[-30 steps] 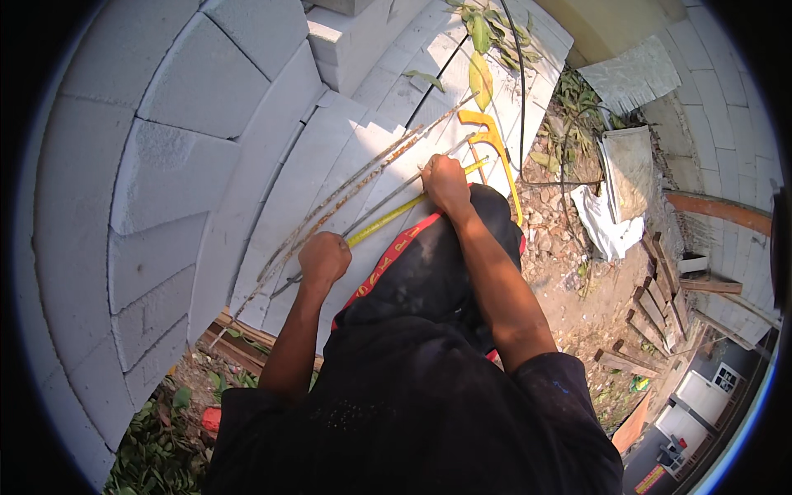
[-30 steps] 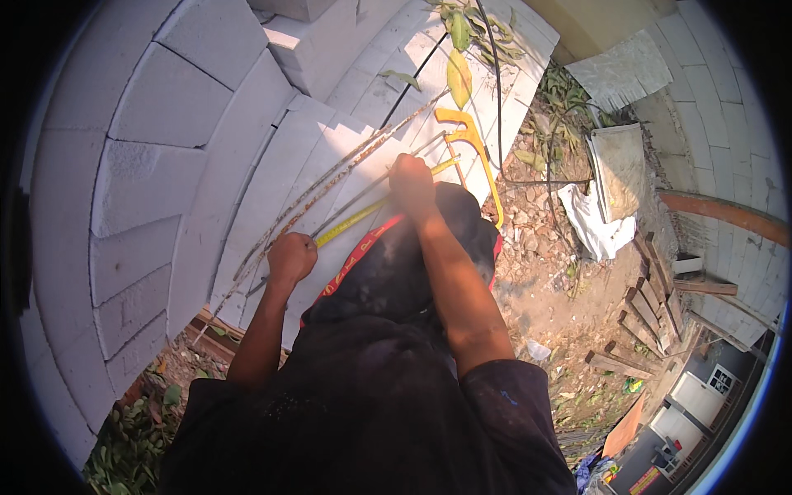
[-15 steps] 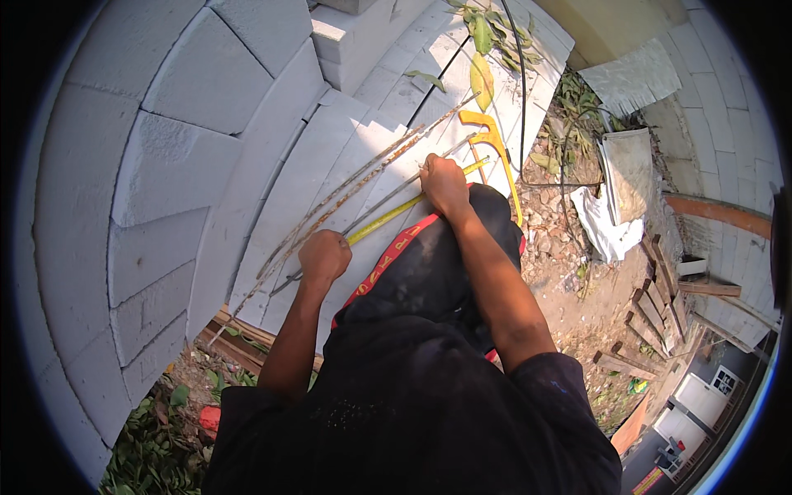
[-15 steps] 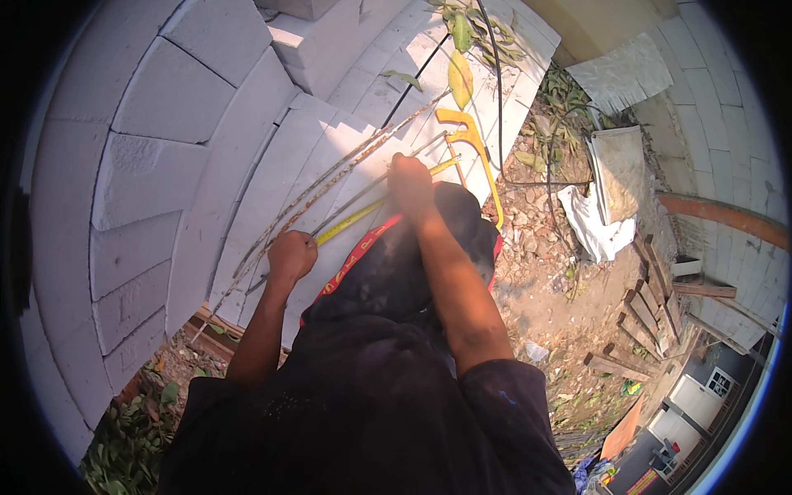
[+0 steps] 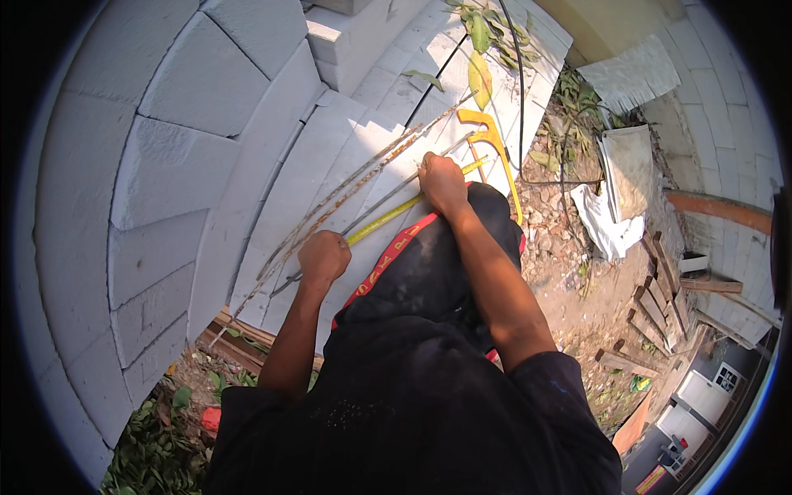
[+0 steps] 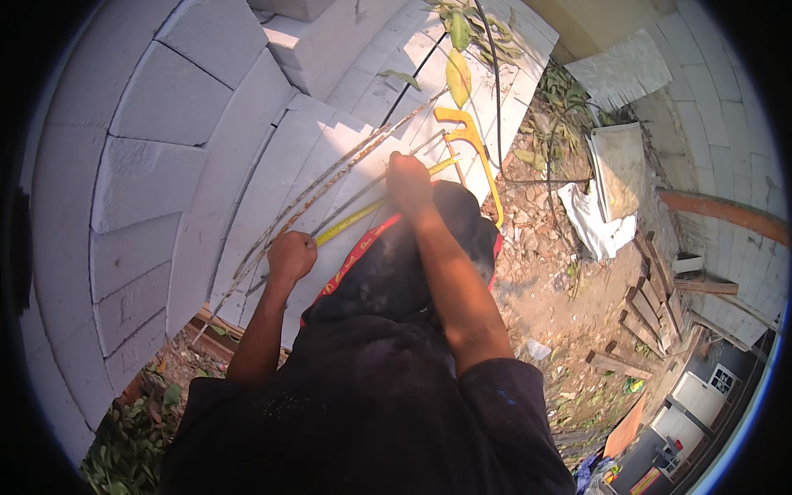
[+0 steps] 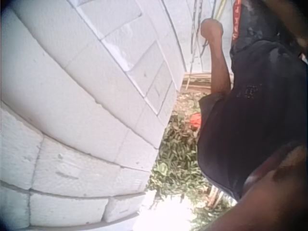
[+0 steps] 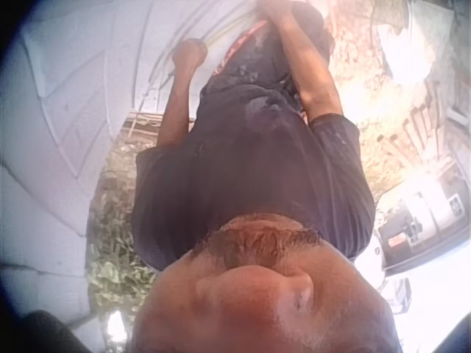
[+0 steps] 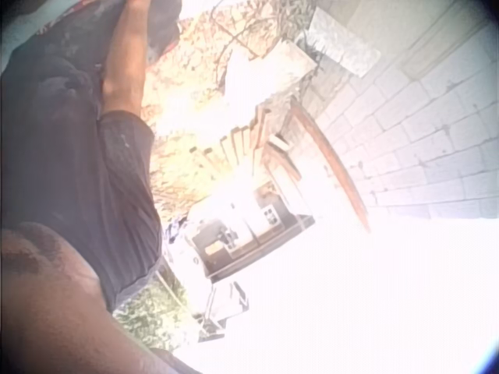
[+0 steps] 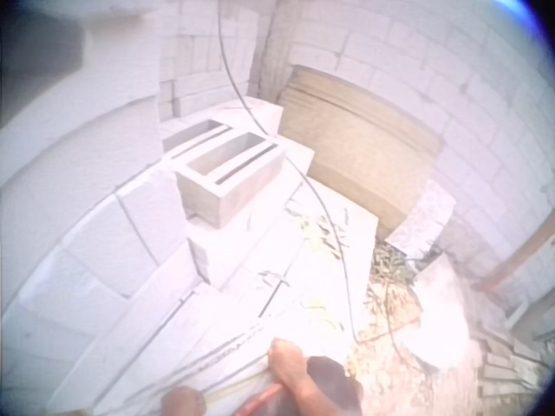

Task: The person measures a metal rod with a tape measure, marks it, and then saws through it using a hacksaw.

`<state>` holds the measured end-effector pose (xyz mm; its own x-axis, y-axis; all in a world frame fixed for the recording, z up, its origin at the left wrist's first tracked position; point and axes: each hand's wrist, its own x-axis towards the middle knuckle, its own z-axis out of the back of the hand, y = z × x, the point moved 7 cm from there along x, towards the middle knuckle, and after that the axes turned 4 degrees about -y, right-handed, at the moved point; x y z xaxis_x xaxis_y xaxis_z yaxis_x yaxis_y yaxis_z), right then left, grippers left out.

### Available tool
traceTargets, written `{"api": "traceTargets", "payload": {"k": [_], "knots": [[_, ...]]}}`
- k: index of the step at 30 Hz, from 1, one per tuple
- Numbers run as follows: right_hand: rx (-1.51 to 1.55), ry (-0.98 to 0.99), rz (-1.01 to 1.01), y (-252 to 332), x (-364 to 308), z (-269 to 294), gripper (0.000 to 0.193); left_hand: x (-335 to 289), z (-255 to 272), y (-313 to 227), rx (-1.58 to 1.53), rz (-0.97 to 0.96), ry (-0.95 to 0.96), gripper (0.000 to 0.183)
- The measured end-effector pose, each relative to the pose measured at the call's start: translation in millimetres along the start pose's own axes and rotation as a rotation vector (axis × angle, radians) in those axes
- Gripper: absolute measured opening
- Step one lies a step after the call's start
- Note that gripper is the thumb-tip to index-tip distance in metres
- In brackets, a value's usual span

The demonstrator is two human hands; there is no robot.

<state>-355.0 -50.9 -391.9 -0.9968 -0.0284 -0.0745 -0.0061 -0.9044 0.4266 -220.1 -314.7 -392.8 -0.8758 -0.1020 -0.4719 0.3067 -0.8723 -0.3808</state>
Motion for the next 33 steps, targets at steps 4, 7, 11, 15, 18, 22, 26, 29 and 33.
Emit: {"api": "traceTargets", "payload": {"k": [4, 7, 11, 15, 18, 22, 26, 29, 33], "knots": [[-0.089, 0.047, 0.019, 4, -2, -9, 0.017, 3, 2, 8, 0.014, 0.018, 0.014, 0.021], [-0.130, 0.045, 0.002, 1, -3, -9, 0.017, 5, 4, 6, 0.008, 0.005, 0.001, 0.021], [-0.048, -0.056, -0.017, -15, -7, 15, 0.008, 8, 2, -19, 0.062, -0.083, -0.025, 0.023], [0.029, -0.049, 0.000, -1, -1, -1, 0.010, 4, 4, -12, -0.045, -0.061, 0.053, 0.024], [0.039, -0.064, -0.031, -2, -5, -25, 0.005, 6, -2, 4, 0.093, -0.124, -0.043, 0.026], [0.032, -0.176, -0.017, -6, -9, -13, 0.012, 5, 1, -14, 0.114, -0.206, -0.004, 0.027], [0.048, -0.163, -0.016, 1, -5, -21, 0.021, 10, 0, -2, 0.140, -0.205, -0.008, 0.029], [0.064, -0.139, -0.016, -1, -10, -25, 0.020, 5, 5, -10, 0.133, -0.183, 0.042, 0.029], [0.089, -0.173, 0.041, -13, -10, -13, 0.012, 4, 3, -26, 0.115, -0.163, 0.078, 0.029]]}}
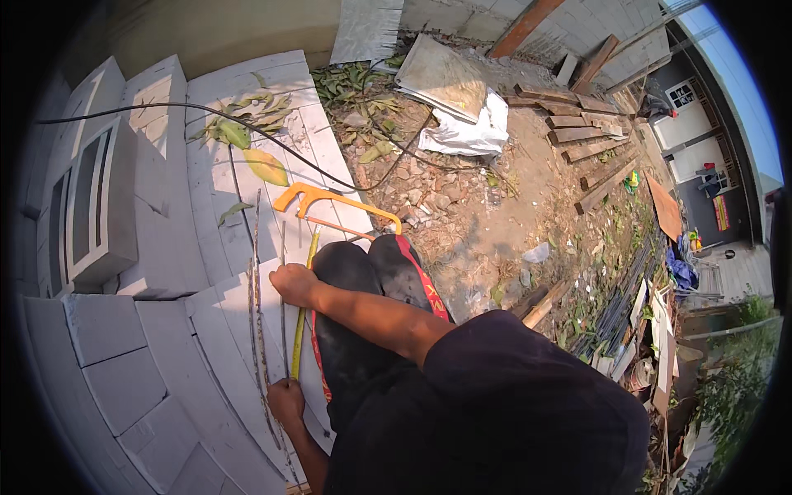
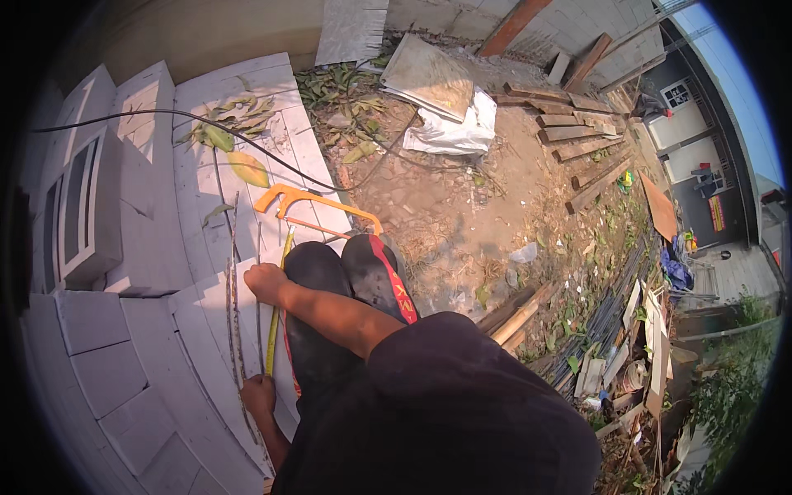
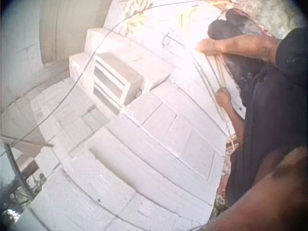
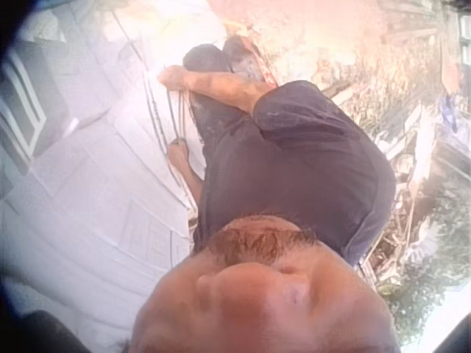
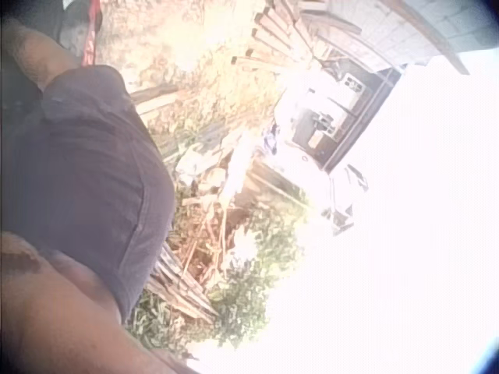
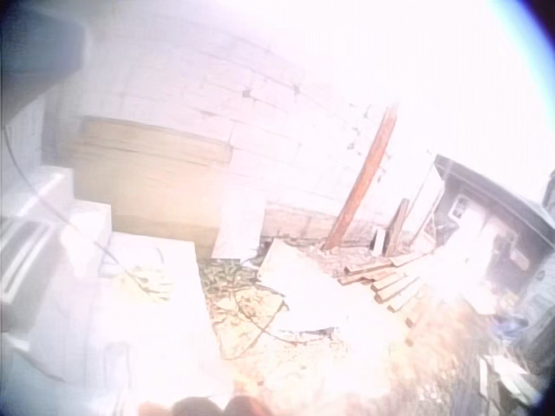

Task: The person measures a metal rod with a tape measure, marks it, and then saws through it using a hacksaw.

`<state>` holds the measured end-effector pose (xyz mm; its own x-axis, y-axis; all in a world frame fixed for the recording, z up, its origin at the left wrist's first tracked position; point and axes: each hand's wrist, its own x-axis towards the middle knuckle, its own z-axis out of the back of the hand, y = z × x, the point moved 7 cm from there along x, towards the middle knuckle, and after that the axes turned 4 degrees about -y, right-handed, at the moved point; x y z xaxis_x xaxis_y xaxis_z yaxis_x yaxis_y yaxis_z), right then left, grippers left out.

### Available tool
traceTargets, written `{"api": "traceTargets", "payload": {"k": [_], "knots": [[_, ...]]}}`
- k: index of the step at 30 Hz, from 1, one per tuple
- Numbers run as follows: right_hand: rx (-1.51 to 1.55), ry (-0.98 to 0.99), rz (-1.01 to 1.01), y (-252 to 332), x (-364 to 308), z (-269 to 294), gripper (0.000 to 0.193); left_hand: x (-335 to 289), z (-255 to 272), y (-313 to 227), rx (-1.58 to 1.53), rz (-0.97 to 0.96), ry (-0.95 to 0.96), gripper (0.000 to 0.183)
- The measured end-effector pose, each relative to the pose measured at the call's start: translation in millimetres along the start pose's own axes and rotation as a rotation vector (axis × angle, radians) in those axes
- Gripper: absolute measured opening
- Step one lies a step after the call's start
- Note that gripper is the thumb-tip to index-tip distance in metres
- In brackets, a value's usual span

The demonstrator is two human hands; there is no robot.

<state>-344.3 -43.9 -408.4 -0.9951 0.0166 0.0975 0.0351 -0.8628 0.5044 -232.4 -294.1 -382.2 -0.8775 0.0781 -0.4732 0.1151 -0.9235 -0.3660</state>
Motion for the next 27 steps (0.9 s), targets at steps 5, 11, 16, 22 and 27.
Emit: {"api": "traceTargets", "payload": {"k": [5, 11, 16, 22, 27], "knots": [[-0.059, 0.106, -0.035, 11, 16, 30, 0.008, 8, -5, 11, -0.041, 0.083, 0.017, 0.028], [0.144, -0.047, -0.221, -12, 14, 18, 0.016, 0, -5, 23, -0.061, 0.125, -0.033, 0.026], [0.039, 0.043, -0.139, 11, 13, 20, 0.016, -7, 2, 23, -0.084, 0.105, -0.064, 0.026], [-0.002, 0.008, -0.198, -1, 18, 25, 0.017, -5, -2, 19, -0.096, 0.128, -0.039, 0.027], [-0.166, 0.073, -0.110, 13, 25, 18, 0.016, -5, 1, 15, -0.082, 0.130, -0.051, 0.026]]}}
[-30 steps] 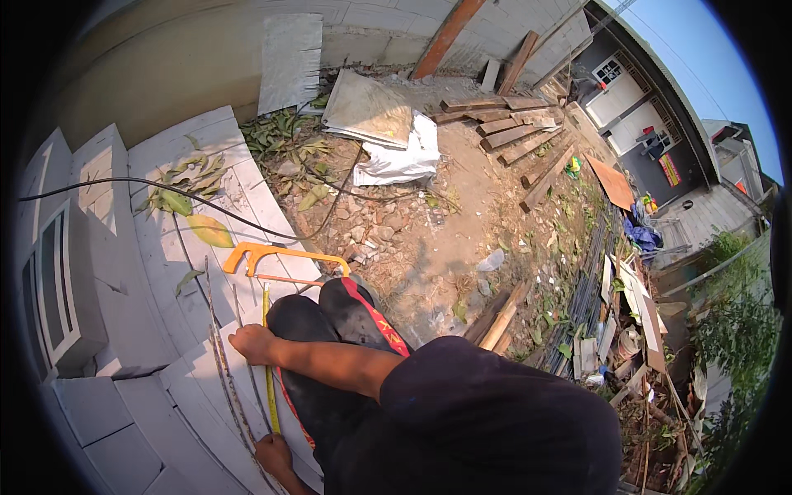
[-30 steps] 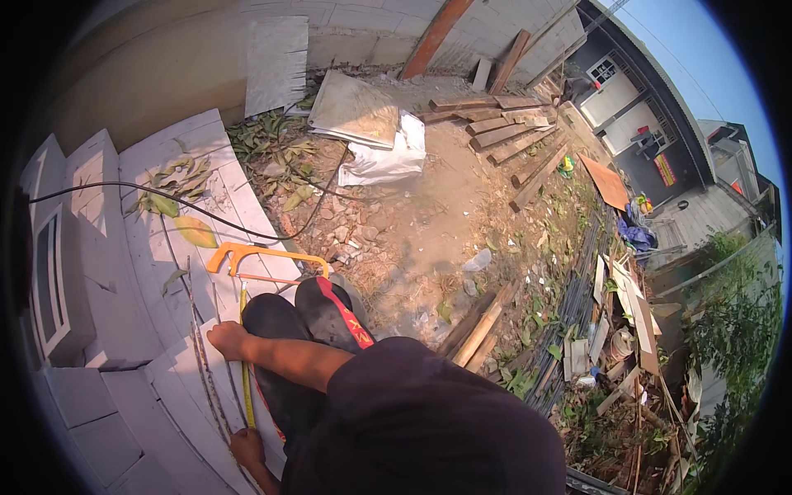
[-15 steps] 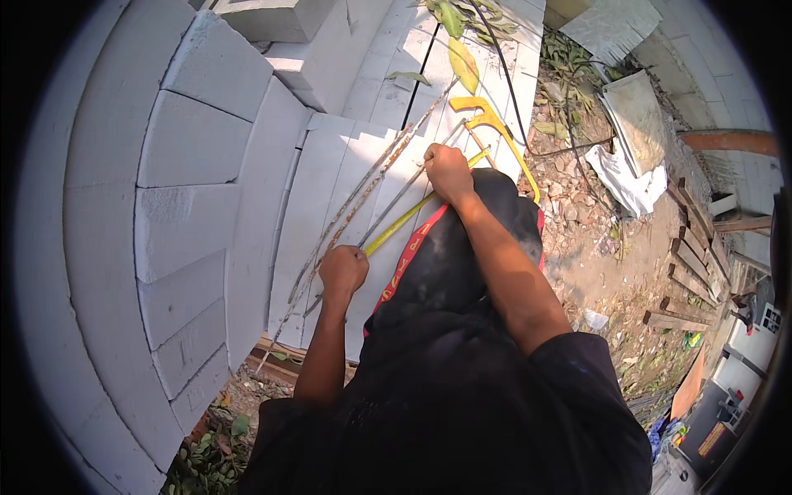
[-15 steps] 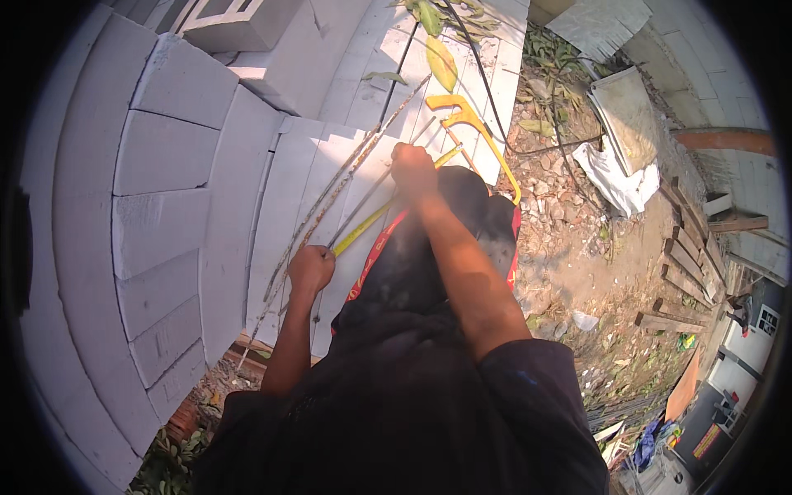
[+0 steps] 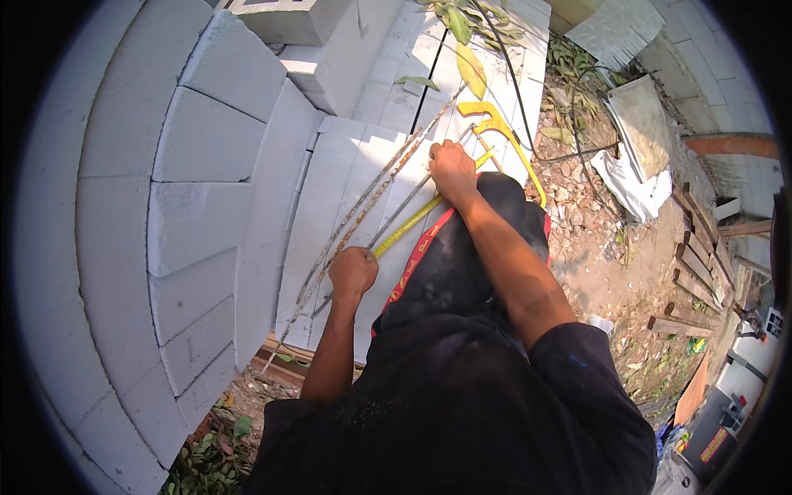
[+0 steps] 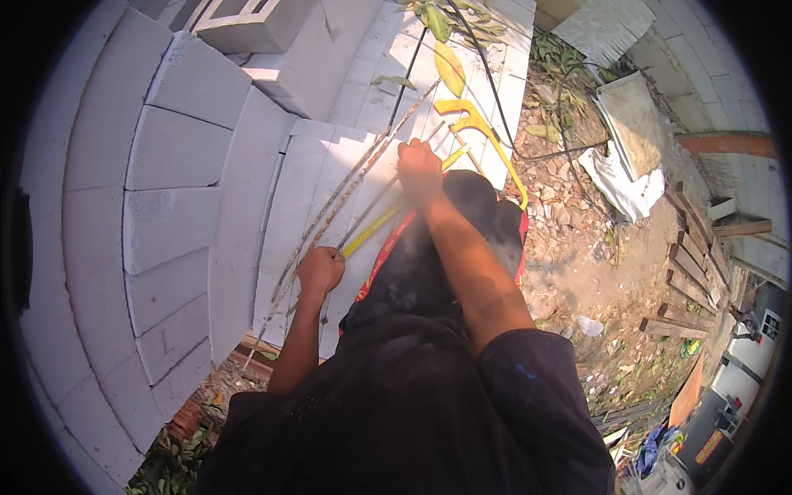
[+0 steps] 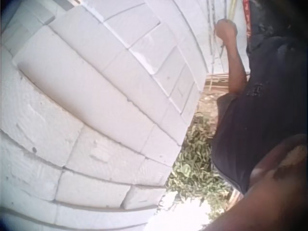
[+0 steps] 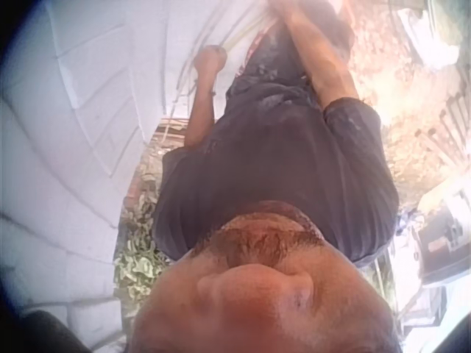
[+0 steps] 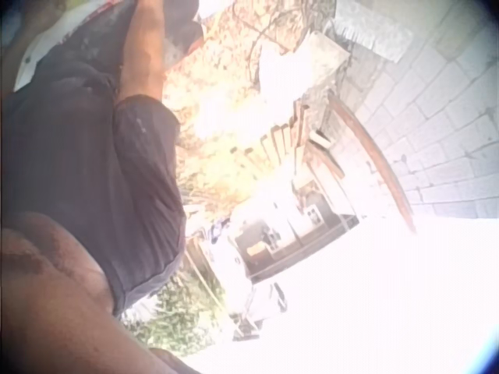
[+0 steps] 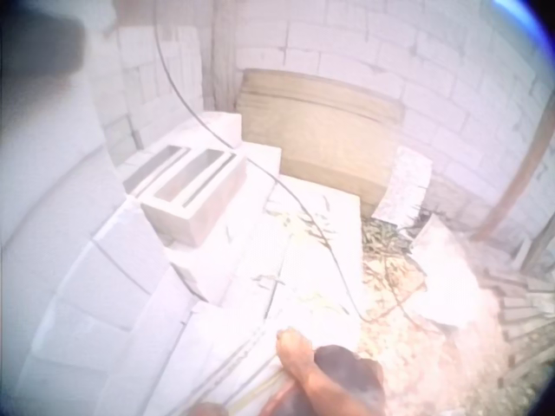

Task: The person measures a metal rod with a tape measure, marks it, and then saws through it using a hacksaw.

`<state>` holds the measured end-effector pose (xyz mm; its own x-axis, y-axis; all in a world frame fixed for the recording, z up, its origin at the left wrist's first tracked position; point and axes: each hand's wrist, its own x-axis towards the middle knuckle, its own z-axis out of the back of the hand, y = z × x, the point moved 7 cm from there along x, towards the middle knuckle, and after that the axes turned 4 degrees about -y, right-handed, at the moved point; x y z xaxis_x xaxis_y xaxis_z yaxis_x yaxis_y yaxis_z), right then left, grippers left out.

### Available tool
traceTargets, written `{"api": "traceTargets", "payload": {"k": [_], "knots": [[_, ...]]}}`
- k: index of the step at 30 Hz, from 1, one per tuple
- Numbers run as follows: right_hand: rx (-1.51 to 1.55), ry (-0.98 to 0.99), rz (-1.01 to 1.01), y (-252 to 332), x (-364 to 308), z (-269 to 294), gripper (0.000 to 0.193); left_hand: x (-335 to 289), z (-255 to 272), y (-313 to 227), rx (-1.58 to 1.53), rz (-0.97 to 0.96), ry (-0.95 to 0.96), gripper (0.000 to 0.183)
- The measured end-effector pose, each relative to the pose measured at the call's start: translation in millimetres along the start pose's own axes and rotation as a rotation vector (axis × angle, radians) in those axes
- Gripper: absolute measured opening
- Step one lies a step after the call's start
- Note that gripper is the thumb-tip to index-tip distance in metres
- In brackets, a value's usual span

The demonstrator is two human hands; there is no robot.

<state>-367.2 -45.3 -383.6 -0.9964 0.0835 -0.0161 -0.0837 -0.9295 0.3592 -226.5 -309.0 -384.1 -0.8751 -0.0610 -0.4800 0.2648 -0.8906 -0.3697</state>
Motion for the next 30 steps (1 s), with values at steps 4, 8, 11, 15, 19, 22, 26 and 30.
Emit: {"api": "traceTargets", "payload": {"k": [4, 8, 11, 15, 19, 22, 26, 30], "knots": [[-0.046, -0.015, 0.033, -2, 4, -6, 0.012, 0, 0, -3, -0.005, -0.010, -0.002, 0.026], [0.190, -0.063, -0.044, -2, 3, 0, 0.011, 2, -2, 6, -0.024, -0.033, -0.026, 0.026], [0.261, 0.025, -0.004, -3, -7, -3, 0.009, 1, 2, 5, -0.013, -0.004, -0.008, 0.026], [0.214, -0.017, 0.078, -5, -10, -6, 0.009, 1, 0, -1, -0.010, -0.029, -0.005, 0.025], [0.149, -0.046, 0.155, -1, -12, -10, 0.009, 0, 1, 0, -0.021, -0.026, -0.018, 0.025], [0.085, -0.032, 0.152, -4, -15, -13, 0.010, 1, 1, 0, -0.035, -0.040, -0.033, 0.025], [0.137, -0.023, 0.036, -7, -11, -10, 0.011, 0, 2, 2, -0.041, -0.028, -0.025, 0.025], [0.213, -0.029, 0.035, -1, -9, -8, 0.012, 0, 4, 2, -0.029, -0.022, -0.030, 0.026]]}}
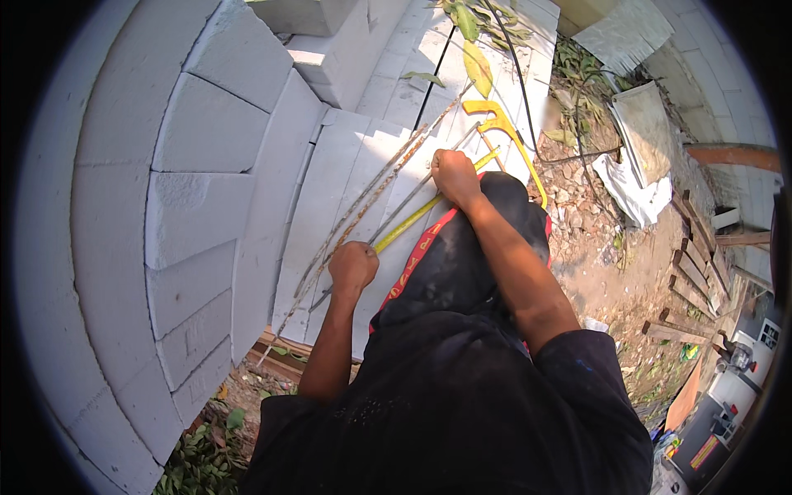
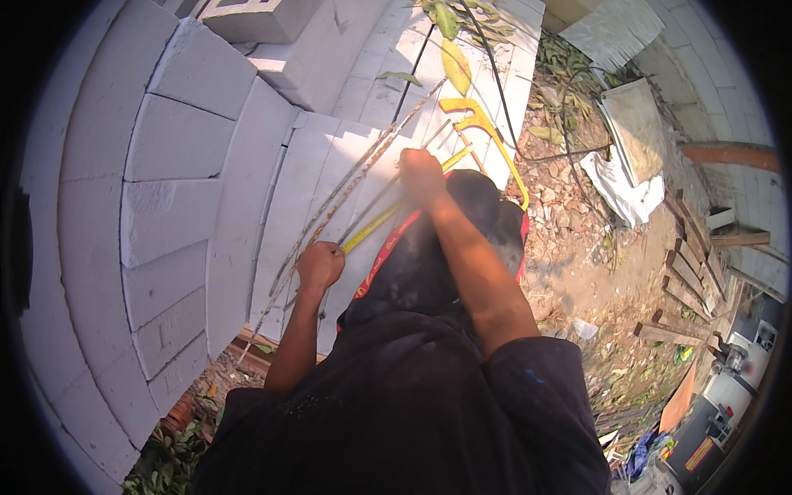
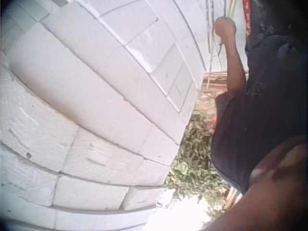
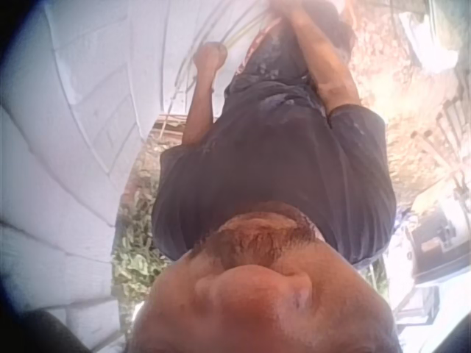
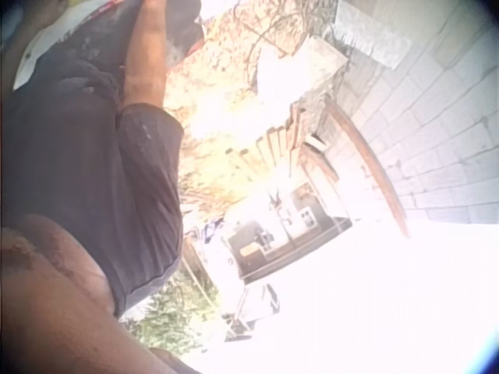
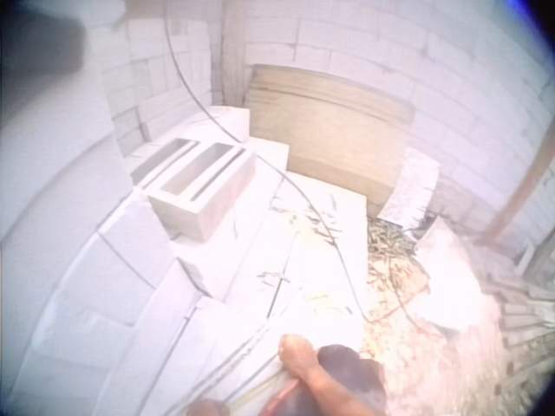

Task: The person measures a metal rod with a tape measure, marks it, and then saws through it using a hacksaw.

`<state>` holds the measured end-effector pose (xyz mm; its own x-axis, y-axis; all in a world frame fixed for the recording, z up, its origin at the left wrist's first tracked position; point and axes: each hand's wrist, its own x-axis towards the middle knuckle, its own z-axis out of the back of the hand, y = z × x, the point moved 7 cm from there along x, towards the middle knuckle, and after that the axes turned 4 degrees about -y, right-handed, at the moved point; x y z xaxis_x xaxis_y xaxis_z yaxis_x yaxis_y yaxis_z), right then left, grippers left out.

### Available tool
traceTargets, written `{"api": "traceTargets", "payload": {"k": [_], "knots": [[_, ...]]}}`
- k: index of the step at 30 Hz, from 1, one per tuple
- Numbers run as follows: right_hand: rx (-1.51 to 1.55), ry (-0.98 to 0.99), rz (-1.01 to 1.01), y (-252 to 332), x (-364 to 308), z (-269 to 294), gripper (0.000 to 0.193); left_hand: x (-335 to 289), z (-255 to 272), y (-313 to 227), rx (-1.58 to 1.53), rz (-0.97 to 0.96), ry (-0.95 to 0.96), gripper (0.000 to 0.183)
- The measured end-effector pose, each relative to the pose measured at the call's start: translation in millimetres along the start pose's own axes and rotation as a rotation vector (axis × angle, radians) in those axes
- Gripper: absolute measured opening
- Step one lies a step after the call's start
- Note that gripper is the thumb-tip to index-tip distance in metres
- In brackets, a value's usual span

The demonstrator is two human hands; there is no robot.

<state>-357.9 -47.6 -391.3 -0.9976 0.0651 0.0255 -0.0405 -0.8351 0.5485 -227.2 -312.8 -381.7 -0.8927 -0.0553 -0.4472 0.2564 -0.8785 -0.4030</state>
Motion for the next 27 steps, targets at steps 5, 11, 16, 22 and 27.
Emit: {"api": "traceTargets", "payload": {"k": [5, 11, 16, 22, 27], "knots": [[-0.229, -0.007, 0.048, -18, -8, -3, 0.012, 3, -6, -10, 0.006, -0.027, 0.033, 0.027], [0.387, -0.311, -0.261, 6, -21, 93, 0.011, 5, -1, 13, 0.012, -0.017, 0.045, 0.028], [0.341, -0.617, -0.419, -60, -100, 196, 0.012, 15, 30, 17, -0.359, 0.082, 0.033, 0.063], [0.281, -0.685, -0.568, -112, -183, 209, 0.015, 52, 86, -20, -0.094, 0.110, -0.156, 0.084], [0.206, -0.775, -0.642, -148, -214, 204, 0.014, 68, 68, -27, 0.199, -0.114, -0.479, 0.068]]}}
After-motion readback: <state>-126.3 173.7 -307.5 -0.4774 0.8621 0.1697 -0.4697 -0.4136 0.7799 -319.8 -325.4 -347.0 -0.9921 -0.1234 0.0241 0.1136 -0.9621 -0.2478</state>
